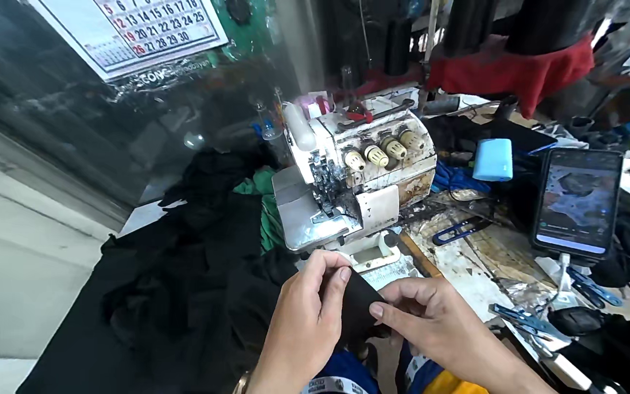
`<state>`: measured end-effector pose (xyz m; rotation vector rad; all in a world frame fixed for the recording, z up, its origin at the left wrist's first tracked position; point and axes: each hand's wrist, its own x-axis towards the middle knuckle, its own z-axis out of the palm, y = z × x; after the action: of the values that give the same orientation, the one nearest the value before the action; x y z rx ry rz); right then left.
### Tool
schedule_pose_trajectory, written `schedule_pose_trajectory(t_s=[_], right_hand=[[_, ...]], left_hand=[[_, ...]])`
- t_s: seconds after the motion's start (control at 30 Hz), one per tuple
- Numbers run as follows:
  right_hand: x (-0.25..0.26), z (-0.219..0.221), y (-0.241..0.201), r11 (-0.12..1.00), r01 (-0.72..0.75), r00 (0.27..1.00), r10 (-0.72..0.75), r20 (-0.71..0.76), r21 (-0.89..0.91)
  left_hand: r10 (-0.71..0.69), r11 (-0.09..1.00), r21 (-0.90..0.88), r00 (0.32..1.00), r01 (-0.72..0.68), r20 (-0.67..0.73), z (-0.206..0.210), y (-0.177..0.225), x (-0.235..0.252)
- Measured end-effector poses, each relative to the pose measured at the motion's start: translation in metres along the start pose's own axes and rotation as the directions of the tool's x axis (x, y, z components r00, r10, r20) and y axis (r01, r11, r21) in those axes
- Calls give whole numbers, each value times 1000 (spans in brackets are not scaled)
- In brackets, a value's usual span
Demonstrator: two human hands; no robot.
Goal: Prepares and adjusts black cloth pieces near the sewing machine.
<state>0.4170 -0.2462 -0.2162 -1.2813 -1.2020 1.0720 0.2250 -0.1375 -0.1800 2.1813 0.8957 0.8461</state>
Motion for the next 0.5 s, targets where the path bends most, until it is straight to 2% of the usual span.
schedule_pose_trajectory(t_s=[0.07, 0.17, 0.3, 0.5], right_hand=[[5, 3, 1, 1000, 7, 1000, -7, 7, 3], [8, 5, 6, 1000, 16, 1000, -16, 22, -24], [6, 1, 11, 998, 9, 1000, -10, -16, -63], [4, -1, 7, 999, 12, 1000, -12, 5, 34]], left_hand=[[-19, 1000, 11, 999, 20, -47, 2, -2, -2], [-62, 998, 2, 997, 62, -38, 2, -9, -5], [-54, 999, -9, 998, 54, -39, 1, -5, -5], [-19, 997, 74, 995, 26, -95, 13, -3, -4]])
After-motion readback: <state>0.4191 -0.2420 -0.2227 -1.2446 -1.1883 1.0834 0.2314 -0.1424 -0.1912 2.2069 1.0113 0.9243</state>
